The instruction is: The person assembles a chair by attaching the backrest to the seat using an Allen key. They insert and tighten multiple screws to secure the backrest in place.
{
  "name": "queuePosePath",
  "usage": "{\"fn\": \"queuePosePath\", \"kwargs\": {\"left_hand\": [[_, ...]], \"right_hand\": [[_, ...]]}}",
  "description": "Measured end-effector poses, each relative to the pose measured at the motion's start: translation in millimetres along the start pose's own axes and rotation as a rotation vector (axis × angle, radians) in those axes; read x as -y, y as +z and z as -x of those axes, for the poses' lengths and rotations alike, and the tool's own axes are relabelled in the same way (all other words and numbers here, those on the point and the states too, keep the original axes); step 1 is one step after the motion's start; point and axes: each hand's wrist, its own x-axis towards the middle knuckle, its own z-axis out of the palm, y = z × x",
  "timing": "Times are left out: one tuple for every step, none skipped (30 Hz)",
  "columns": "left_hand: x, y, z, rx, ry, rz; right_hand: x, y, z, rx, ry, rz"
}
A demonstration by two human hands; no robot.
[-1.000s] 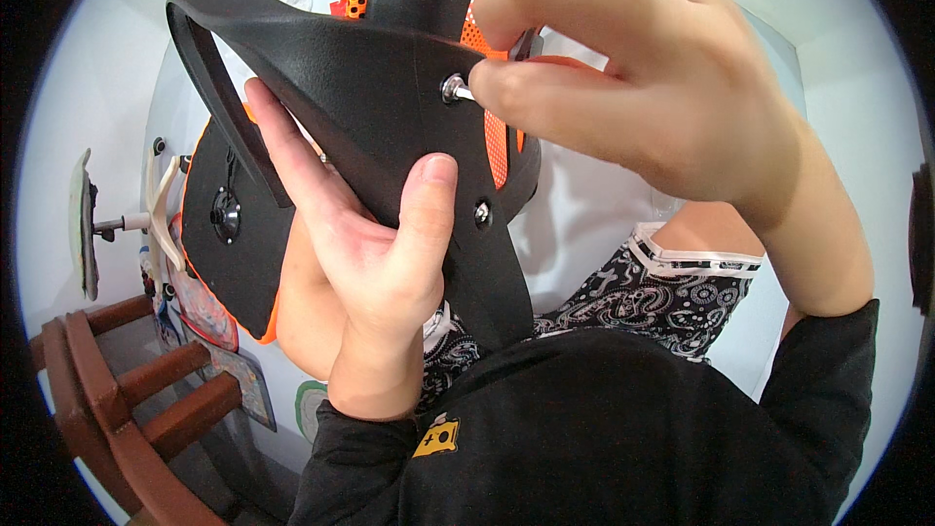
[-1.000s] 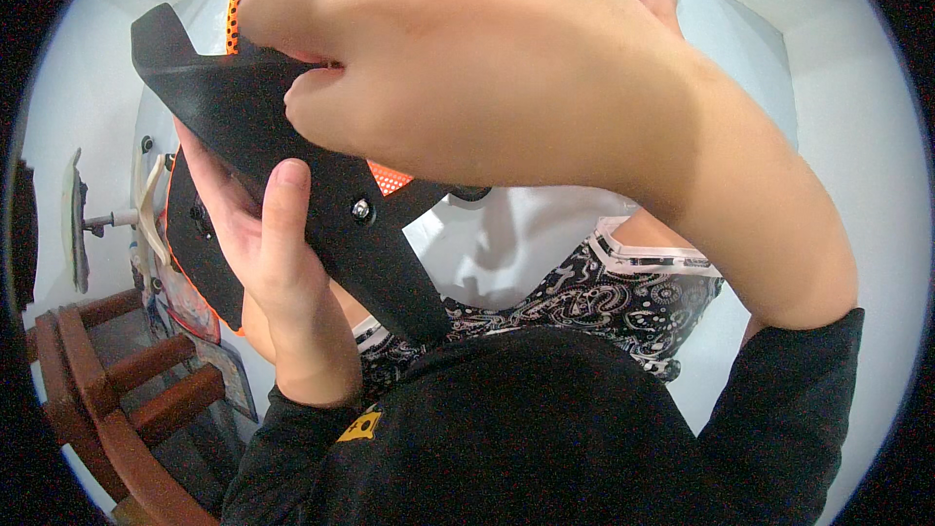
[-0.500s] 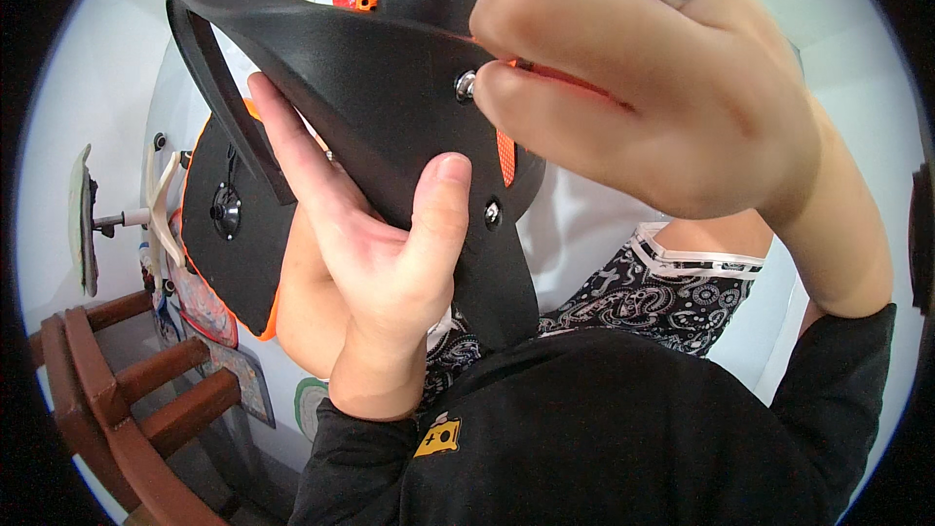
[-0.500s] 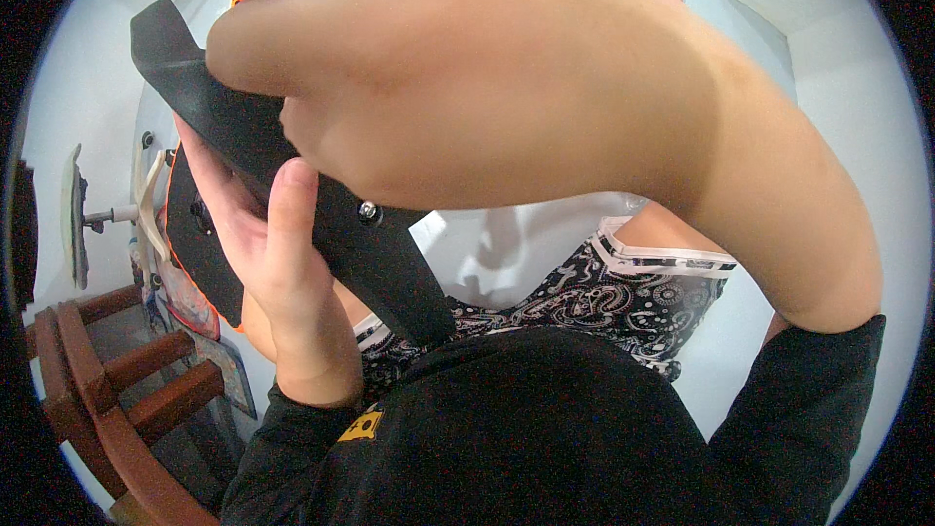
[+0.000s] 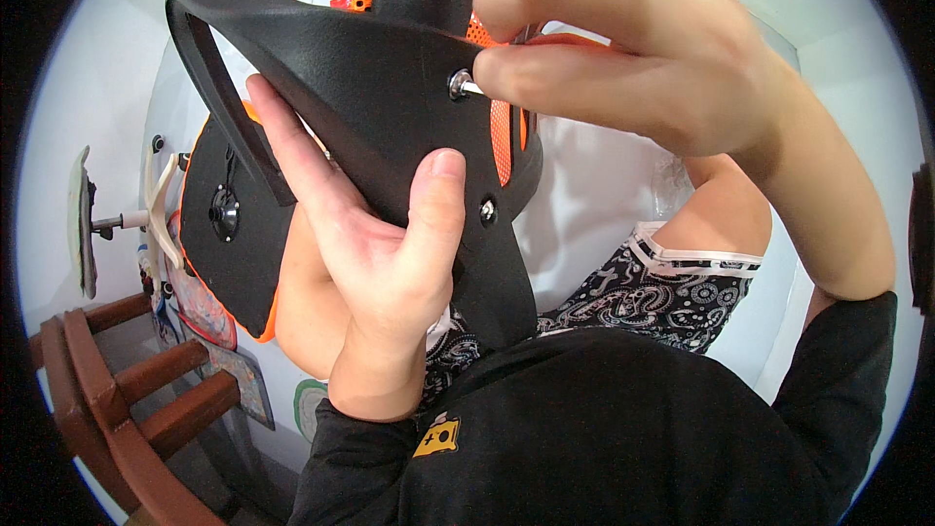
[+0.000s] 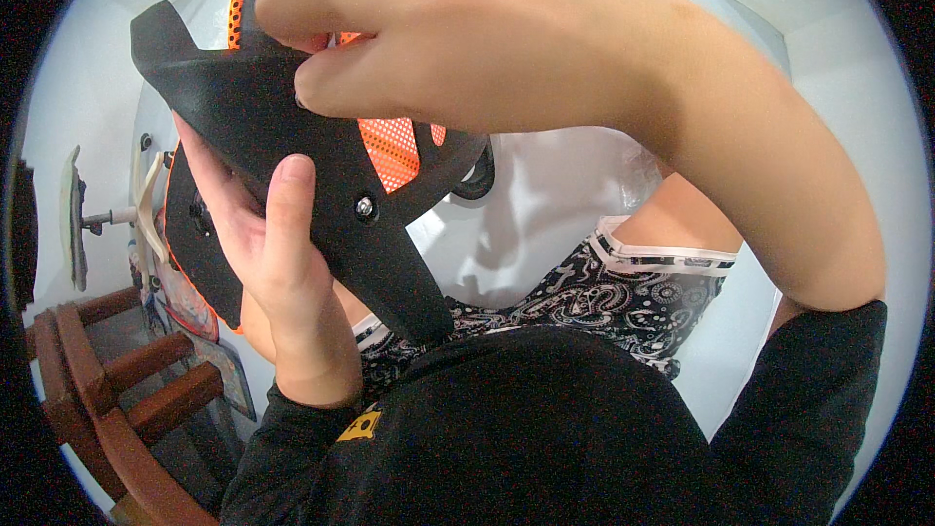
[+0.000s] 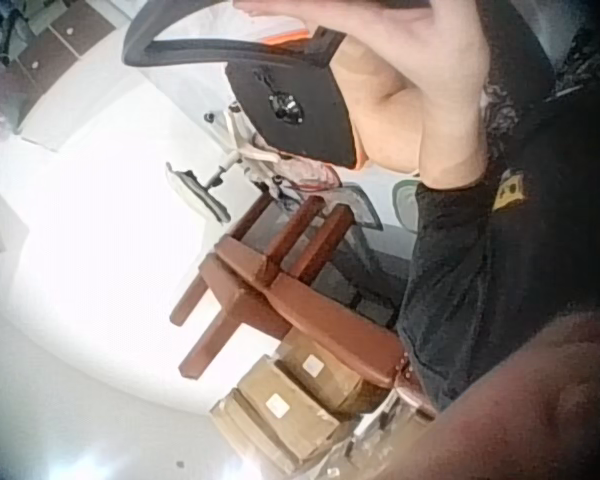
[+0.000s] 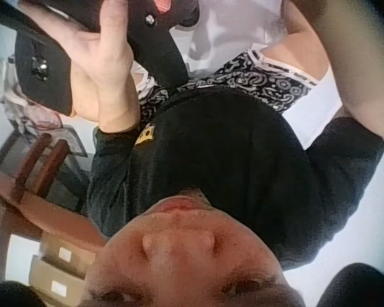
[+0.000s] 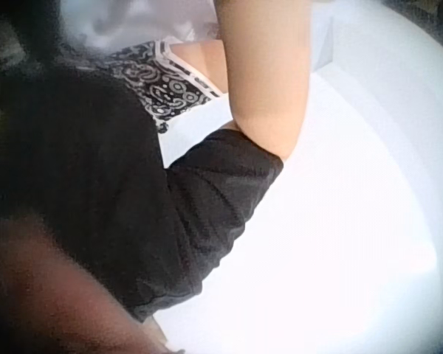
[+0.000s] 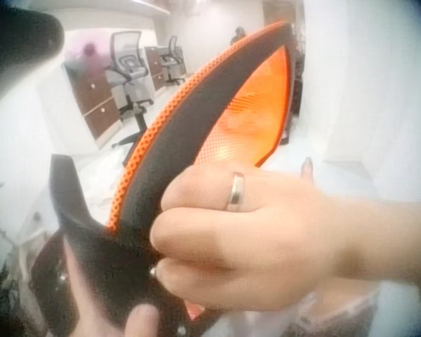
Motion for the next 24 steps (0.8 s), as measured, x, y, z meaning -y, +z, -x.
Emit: {"fn": "queuePosePath", "kwargs": {"left_hand": [[0.1,0.4,0.1,0.001,0.000,-0.005],[-0.2,0.9,0.2,0.002,0.000,-0.011],[-0.8,1.8,0.4,0.001,-0.004,-0.006],[-1.6,3.2,0.6,0.000,-0.009,0.000],[-3.2,2.8,1.0,-0.004,-0.012,0.001],[-4.5,2.2,1.2,-0.009,-0.017,-0.008],[-5.8,1.6,1.4,-0.014,-0.022,-0.016],[-5.8,2.8,1.5,-0.014,-0.026,-0.017],[-4.0,3.4,1.9,-0.030,0.021,-0.033],[-0.5,4.5,2.6,-0.046,0.067,-0.051],[1.9,5.8,3.4,-0.058,0.112,-0.070],[1.9,6.7,4.0,-0.059,0.098,-0.064],[1.6,7.5,4.6,-0.061,0.084,-0.058],[0.6,8.3,4.8,-0.063,0.073,-0.052],[0.7,8.2,4.6,-0.067,0.088,-0.065],[1.3,7.5,4.1,-0.070,0.103,-0.079],[3.2,8.0,3.7,-0.070,0.117,-0.089],[3.6,7.7,3.7,-0.077,0.124,-0.095],[3.8,7.5,3.7,-0.083,0.131,-0.101],[4.8,7.4,3.8,-0.087,0.134,-0.104],[5.4,7.9,3.7,-0.086,0.126,-0.091],[5.6,8.8,3.4,-0.085,0.119,-0.079],[4.4,9.1,3.3,-0.085,0.111,-0.071],[3.1,9.2,3.9,-0.076,0.103,-0.058]], "right_hand": [[0.5,-0.4,1.4,0.005,0.020,-0.024],[1.2,-0.9,2.6,0.008,0.041,-0.048],[4.9,4.9,8.7,-0.037,0.106,-0.127],[8.2,6.6,12.4,-0.040,0.161,-0.161],[11.4,9.8,14.1,-0.050,0.215,-0.198],[16.1,7.9,14.6,-0.018,0.259,-0.192],[20.4,3.0,13.2,0.017,0.305,-0.185],[25.0,-4.4,10.7,0.060,0.352,-0.172],[29.0,-15.3,0.2,0.103,0.399,-0.163],[33.7,-17.1,-5.1,0.099,0.463,-0.155],[39.3,-19.2,-9.1,0.094,0.532,-0.147],[47.2,-12.3,-9.4,0.043,0.617,-0.139],[53.2,-6.4,-7.2,-0.009,0.701,-0.131],[56.2,-4.9,-3.7,-0.019,0.724,-0.127],[58.8,-4.2,0.4,-0.029,0.746,-0.123],[62.3,-2.1,4.4,-0.039,0.769,-0.119],[69.8,3.1,9.9,-0.084,0.825,-0.135],[79.0,11.7,14.0,-0.134,0.880,-0.155],[85.4,20.3,16.1,-0.184,0.933,-0.176],[83.5,34.9,13.9,-0.352,0.889,-0.042],[88.6,37.4,10.5,-0.363,0.973,-0.013],[97.4,36.8,5.0,-0.375,1.057,0.017],[102.5,38.4,0.9,-0.383,1.119,-0.006],[107.5,40.1,-3.1,-0.392,1.181,-0.029]]}}
